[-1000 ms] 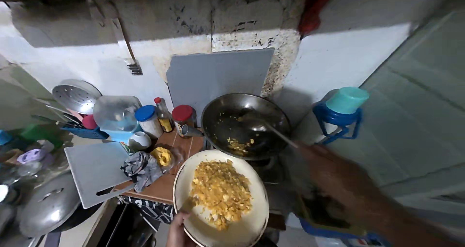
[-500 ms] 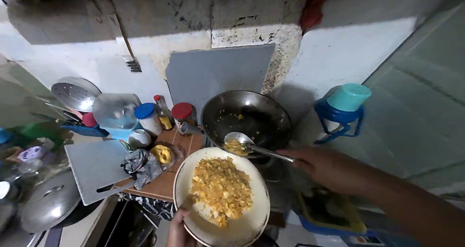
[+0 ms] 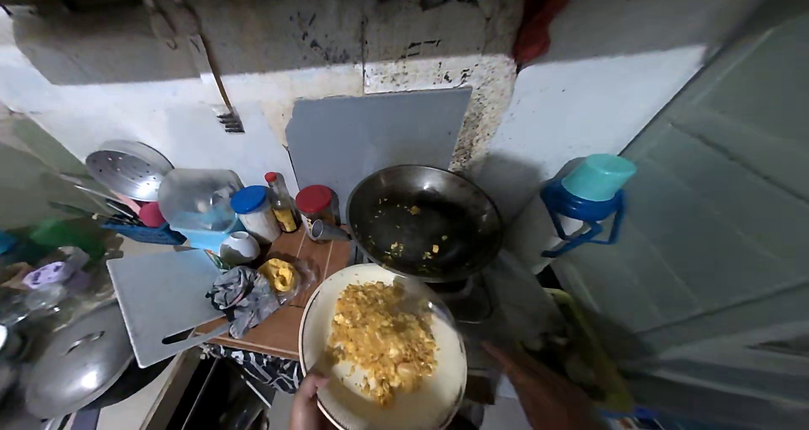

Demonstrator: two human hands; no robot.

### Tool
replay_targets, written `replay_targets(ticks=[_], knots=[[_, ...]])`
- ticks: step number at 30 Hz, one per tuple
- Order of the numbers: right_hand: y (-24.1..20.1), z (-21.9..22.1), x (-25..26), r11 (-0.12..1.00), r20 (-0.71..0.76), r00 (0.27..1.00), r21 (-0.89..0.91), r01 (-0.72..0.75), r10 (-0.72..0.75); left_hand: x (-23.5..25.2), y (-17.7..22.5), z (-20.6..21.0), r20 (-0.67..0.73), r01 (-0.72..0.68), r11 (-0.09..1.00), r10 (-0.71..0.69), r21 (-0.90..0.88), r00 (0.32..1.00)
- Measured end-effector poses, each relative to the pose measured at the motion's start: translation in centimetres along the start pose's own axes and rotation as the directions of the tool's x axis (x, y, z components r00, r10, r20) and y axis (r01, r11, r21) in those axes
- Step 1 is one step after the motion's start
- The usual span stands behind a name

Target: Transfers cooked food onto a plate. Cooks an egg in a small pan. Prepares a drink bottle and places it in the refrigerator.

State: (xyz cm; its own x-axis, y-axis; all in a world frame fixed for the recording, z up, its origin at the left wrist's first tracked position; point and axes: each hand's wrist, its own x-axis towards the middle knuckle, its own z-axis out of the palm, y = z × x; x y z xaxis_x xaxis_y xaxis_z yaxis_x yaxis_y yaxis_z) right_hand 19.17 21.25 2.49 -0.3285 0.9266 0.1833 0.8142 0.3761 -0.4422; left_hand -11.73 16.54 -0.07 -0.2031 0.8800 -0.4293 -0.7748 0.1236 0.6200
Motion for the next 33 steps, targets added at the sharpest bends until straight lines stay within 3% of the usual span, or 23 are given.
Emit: replay_targets(ticks=[3, 6, 10, 12, 17, 19, 22, 24, 27, 30, 33], knots=[[0.5, -5.1, 5.1, 0.970, -0.074, 0.997, -0.241, -0.005, -0.013, -0.1, -0.1, -0.1, 0.007, 0.006, 1.000, -0.006, -0.029, 1.000], [-0.7, -10.4, 11.5, 0.876, 0.033, 0.974, -0.444, -0.187, 0.225, -0.1, -0.6, -0.3, 0.023, -0.004, 1.000, 0.005, -0.029, 1.000], [0.4, -11.4, 16.7, 0.782, 0.167, 0.908, -0.582, -0.223, 0.383, -0.3, -0.9, -0.4, 0.015, -0.003, 1.000, 0.003, 0.007, 1.000], [0.6, -11.0, 17.2, 0.811, 0.281, 0.866, -0.546, -0.211, 0.414, -0.3, -0.9, -0.4, 0.004, -0.001, 1.000, 0.001, 0.012, 1.000], [-2.8, -12.1, 14.6, 0.905, 0.523, 0.766, -0.386, -0.177, 0.373, -0.4, -0.8, -0.1, -0.008, 0.024, 1.000, -0.024, 0.002, 1.000], [-3.4, -13.1, 12.7, 0.925, 0.524, 0.778, -0.330, -0.188, 0.345, -0.3, -0.5, 0.1, -0.007, 0.029, 1.000, -0.030, -0.008, 1.000], [-1.7, -12.2, 8.0, 0.987, 0.371, 0.918, -0.131, -0.097, 0.140, -0.2, -0.5, -0.2, 0.016, 0.028, 0.999, -0.027, -0.028, 1.000], [-0.9, -9.5, 4.7, 1.000, 0.188, 0.982, -0.024, 0.004, 0.001, -0.1, -0.5, -0.3, 0.012, 0.020, 1.000, -0.020, -0.022, 1.000], [-0.7, -4.0, 0.3, 0.992, 0.000, 0.999, 0.122, -0.032, 0.032, 0.0, -0.6, -0.5, 0.019, 0.016, 1.000, -0.015, -0.018, 1.000], [0.9, 1.8, -2.8, 0.976, 0.074, 0.993, 0.190, -0.107, 0.094, -0.1, -0.7, -0.6, 0.035, 0.009, 1.000, -0.009, -0.001, 0.999], [0.7, 1.2, -2.3, 0.979, 0.074, 0.992, 0.170, -0.115, 0.104, -0.4, -0.4, -0.4, 0.036, -0.006, 0.999, 0.005, 0.036, 0.999]])
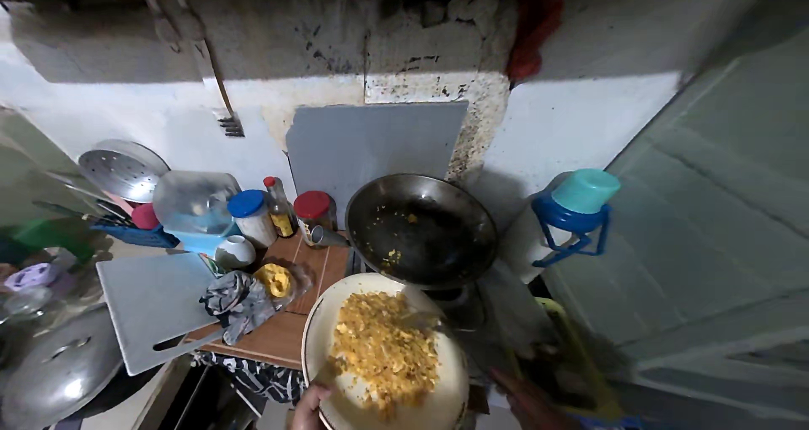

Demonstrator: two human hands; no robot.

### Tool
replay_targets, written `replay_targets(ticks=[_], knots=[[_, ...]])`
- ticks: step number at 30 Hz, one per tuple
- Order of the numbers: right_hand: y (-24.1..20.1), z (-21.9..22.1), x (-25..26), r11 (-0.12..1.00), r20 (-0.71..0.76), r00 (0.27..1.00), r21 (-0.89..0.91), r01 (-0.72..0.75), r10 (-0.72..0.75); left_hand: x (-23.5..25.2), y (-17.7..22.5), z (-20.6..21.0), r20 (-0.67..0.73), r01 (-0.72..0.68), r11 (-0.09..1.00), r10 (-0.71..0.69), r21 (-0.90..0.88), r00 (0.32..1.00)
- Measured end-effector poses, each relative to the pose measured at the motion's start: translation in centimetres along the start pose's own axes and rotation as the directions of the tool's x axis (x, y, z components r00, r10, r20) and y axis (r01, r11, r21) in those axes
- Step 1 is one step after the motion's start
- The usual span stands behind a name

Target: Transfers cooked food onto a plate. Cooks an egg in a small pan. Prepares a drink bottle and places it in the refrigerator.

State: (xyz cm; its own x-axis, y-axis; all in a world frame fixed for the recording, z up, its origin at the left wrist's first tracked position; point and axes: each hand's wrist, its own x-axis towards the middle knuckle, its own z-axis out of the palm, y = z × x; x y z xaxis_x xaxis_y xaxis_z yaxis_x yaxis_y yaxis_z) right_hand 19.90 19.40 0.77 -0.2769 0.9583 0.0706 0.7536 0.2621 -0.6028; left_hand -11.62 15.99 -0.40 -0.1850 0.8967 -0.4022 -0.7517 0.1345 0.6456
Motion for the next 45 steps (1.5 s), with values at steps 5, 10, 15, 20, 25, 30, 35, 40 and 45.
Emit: replay_targets(ticks=[5, 10, 15, 20, 25, 30, 35, 40, 45], knots=[[-3.0, -9.8, 7.2, 0.850, -0.100, 0.994, -0.526, -0.021, -0.037, 0.1, -0.4, -0.1, 0.008, 0.016, 1.000, -0.016, 0.000, 1.000], [-6.6, -13.6, 12.7, 0.591, 0.043, 0.988, -0.805, -0.054, 0.148, 0.2, -0.6, 0.3, 0.008, 0.031, 0.999, -0.031, -0.009, 0.999], [-11.3, -16.0, 13.2, 0.710, 0.342, 0.874, -0.704, -0.005, 0.345, 0.3, -0.5, 0.4, 0.012, 0.027, 1.000, -0.027, -0.004, 1.000], [-8.7, -16.6, 16.0, 0.859, 0.196, 0.947, -0.496, -0.128, 0.255, 0.0, -0.1, 0.3, 0.001, 0.019, 1.000, -0.019, -0.004, 1.000], [-3.9, -12.6, 23.1, 0.767, 0.019, 0.930, -0.572, -0.291, 0.367, -0.3, 0.4, -0.2, 0.019, -0.012, 0.999, 0.013, -0.033, 1.000], [-4.8, -10.1, 22.7, 0.847, 0.257, 0.909, -0.506, -0.162, 0.327, -0.8, 0.6, -0.5, -0.024, -0.040, 0.998, 0.039, -0.039, 0.999], [-7.8, -10.4, 17.3, 0.930, 0.477, 0.824, -0.335, -0.151, 0.305, -0.6, 0.4, -0.5, -0.055, -0.045, 0.998, 0.043, -0.040, 0.998], [-8.6, -11.5, 11.5, 0.973, 0.480, 0.853, -0.193, -0.126, 0.205, -0.4, 0.6, -0.4, -0.083, -0.036, 0.999, 0.032, -0.039, 0.996], [-8.0, -8.7, 6.9, 0.959, 0.314, 0.948, -0.279, 0.046, 0.045, -0.2, 1.0, -0.3, -0.075, -0.042, 0.996, 0.036, -0.079, 0.997]])
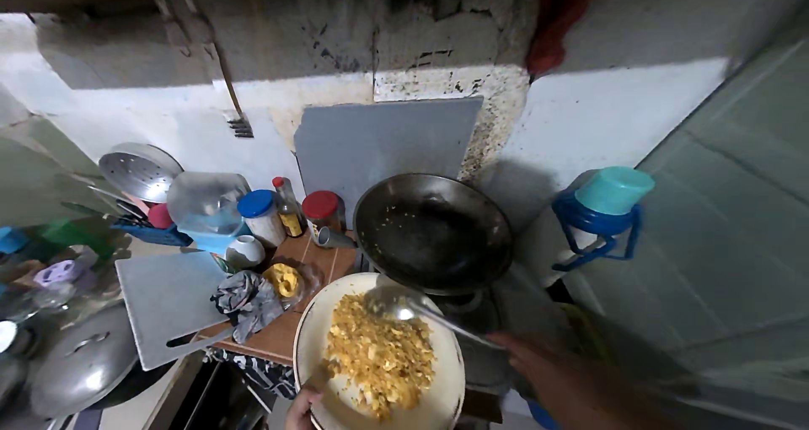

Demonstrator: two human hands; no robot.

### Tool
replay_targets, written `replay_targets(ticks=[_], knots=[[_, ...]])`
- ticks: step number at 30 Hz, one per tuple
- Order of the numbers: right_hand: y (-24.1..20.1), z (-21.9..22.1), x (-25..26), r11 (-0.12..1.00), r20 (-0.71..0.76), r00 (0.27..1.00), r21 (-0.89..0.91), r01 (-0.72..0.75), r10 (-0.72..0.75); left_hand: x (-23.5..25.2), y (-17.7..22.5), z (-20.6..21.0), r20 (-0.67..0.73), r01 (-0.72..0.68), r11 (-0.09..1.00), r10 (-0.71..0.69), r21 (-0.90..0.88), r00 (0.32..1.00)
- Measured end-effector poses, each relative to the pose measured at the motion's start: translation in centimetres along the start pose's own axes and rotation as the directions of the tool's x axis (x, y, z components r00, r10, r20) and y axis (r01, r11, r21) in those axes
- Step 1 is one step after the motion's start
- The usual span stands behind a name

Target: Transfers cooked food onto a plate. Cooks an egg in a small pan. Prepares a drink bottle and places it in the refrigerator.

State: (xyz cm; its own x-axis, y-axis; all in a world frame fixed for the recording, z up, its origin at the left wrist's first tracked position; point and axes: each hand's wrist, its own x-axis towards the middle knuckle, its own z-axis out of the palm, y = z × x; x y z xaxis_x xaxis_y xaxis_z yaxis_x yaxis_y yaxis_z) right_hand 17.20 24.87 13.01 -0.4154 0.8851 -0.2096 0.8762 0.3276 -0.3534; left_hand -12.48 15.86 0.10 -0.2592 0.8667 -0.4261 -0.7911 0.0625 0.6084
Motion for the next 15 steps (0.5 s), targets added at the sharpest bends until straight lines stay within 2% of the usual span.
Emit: replay_targets(ticks=[3, 6, 8, 10, 12, 15], knots=[[1.7, -1.4, 3.2, 0.996, -0.184, 0.979, -0.013, -0.087, 0.083, 0.1, 0.2, -0.4, 0.011, -0.002, 1.000, 0.002, 0.001, 1.000], [2.4, -5.2, 8.7, 0.937, -0.081, 0.940, -0.086, -0.337, 0.331, 0.1, 0.5, -0.5, 0.045, -0.005, 1.000, 0.005, 0.009, 0.999], [3.1, -6.1, 12.4, 0.888, -0.068, 0.896, -0.123, -0.443, 0.438, 0.0, 0.8, -0.5, 0.054, -0.002, 1.000, 0.002, 0.000, 0.999], [4.2, -6.0, 15.8, 0.877, -0.076, 0.889, -0.146, -0.458, 0.452, -0.1, 1.0, -0.4, 0.036, -0.002, 1.000, 0.001, 0.004, 0.999], [5.0, -5.5, 18.6, 0.907, -0.079, 0.919, -0.150, -0.394, 0.386, -0.2, 1.1, -0.4, 0.037, -0.005, 1.000, 0.005, 0.007, 0.999], [4.3, -5.9, 20.2, 0.949, -0.010, 0.960, -0.147, -0.278, 0.280, -0.1, 1.2, -0.3, 0.047, -0.011, 1.000, 0.010, 0.013, 0.999]])
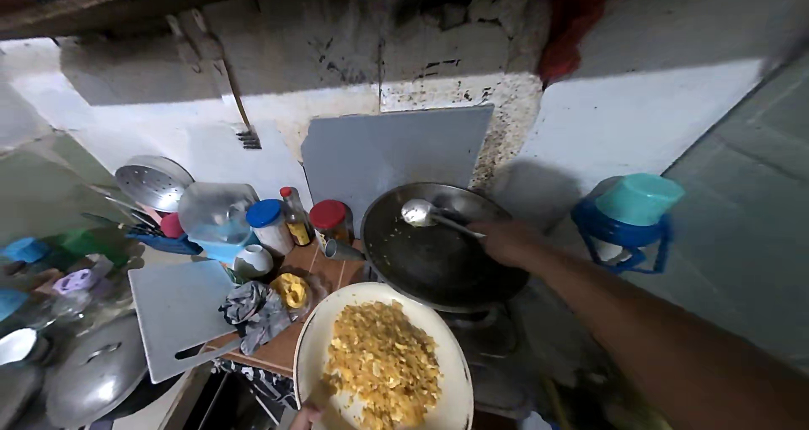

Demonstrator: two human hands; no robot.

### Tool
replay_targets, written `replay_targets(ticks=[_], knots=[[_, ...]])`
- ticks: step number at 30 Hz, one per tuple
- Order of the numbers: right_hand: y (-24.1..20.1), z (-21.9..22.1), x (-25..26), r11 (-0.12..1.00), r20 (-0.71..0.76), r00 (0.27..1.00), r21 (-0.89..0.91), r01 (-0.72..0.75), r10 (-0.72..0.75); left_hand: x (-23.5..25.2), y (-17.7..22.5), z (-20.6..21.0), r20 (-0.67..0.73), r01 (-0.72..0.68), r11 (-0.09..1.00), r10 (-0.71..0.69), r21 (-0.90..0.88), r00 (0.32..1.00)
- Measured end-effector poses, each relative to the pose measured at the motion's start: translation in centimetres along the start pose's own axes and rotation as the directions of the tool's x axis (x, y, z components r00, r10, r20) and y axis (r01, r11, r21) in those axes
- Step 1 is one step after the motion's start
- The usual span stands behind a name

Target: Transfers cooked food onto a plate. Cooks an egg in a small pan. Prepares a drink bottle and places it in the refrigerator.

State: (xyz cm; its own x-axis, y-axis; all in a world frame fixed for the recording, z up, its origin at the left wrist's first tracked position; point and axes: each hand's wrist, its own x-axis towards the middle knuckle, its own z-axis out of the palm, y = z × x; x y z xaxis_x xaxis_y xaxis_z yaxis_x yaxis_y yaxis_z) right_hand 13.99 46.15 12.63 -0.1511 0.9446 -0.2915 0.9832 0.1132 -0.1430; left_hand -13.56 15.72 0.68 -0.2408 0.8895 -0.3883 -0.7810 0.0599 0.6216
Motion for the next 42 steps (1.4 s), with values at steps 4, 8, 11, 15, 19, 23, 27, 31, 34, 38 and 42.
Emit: replay_targets(ticks=[4, 8, 11, 15, 19, 23, 27, 31, 34, 38, 42], knots=[[0.0, 0.5, 0.9, 0.978, 0.042, 0.978, -0.037, 0.205, -0.204, 0.1, 0.0, 0.2, -0.029, 0.008, 1.000, -0.007, 0.015, 1.000], [1.0, 0.2, 0.5, 0.943, 0.045, 0.943, -0.029, 0.332, -0.331, 0.3, -0.2, 0.1, -0.025, 0.002, 1.000, -0.001, 0.023, 1.000], [2.1, -0.7, 0.2, 0.910, 0.013, 0.910, 0.000, 0.415, -0.415, 0.3, -0.2, -0.1, -0.010, -0.007, 1.000, 0.007, 0.017, 1.000], [0.3, -0.6, 0.0, 0.925, -0.099, 0.919, -0.036, 0.379, -0.381, 0.5, -0.4, -0.3, 0.039, -0.003, 1.000, 0.003, -0.007, 0.999], [-0.6, -0.9, -1.1, 0.933, -0.019, 0.935, -0.070, 0.353, -0.355, 0.4, -0.5, -0.4, 0.036, 0.006, 1.000, -0.005, -0.015, 0.999], [1.4, -1.7, -1.6, 0.951, 0.064, 0.951, -0.033, 0.306, -0.304, 0.2, -0.4, -0.2, -0.008, 0.001, 1.000, -0.001, -0.010, 1.000], [-0.6, -0.8, -2.3, 0.992, 0.046, 0.994, -0.074, 0.100, -0.097, 0.0, -0.3, -0.2, -0.020, -0.005, 1.000, 0.005, 0.000, 1.000], [-2.6, 0.4, -5.2, 0.991, 0.189, 0.973, 0.045, 0.123, -0.130, 0.2, -0.2, -0.5, -0.039, -0.019, 0.999, 0.021, 0.029, 0.999], [-3.2, -0.2, -8.9, 0.984, 0.339, 0.931, 0.158, 0.083, -0.133, 0.2, -0.3, -0.6, -0.033, -0.020, 1.000, 0.020, 0.002, 0.999], [-1.1, -1.5, -13.2, 0.946, 0.354, 0.910, 0.305, 0.107, -0.217, 0.2, -0.1, -0.3, -0.066, -0.032, 0.999, 0.034, 0.027, 0.997], [-0.2, -1.7, -12.7, 0.984, 0.229, 0.964, 0.146, 0.101, -0.133, 0.4, -0.1, -0.4, -0.077, -0.026, 1.000, 0.026, 0.005, 0.997]])
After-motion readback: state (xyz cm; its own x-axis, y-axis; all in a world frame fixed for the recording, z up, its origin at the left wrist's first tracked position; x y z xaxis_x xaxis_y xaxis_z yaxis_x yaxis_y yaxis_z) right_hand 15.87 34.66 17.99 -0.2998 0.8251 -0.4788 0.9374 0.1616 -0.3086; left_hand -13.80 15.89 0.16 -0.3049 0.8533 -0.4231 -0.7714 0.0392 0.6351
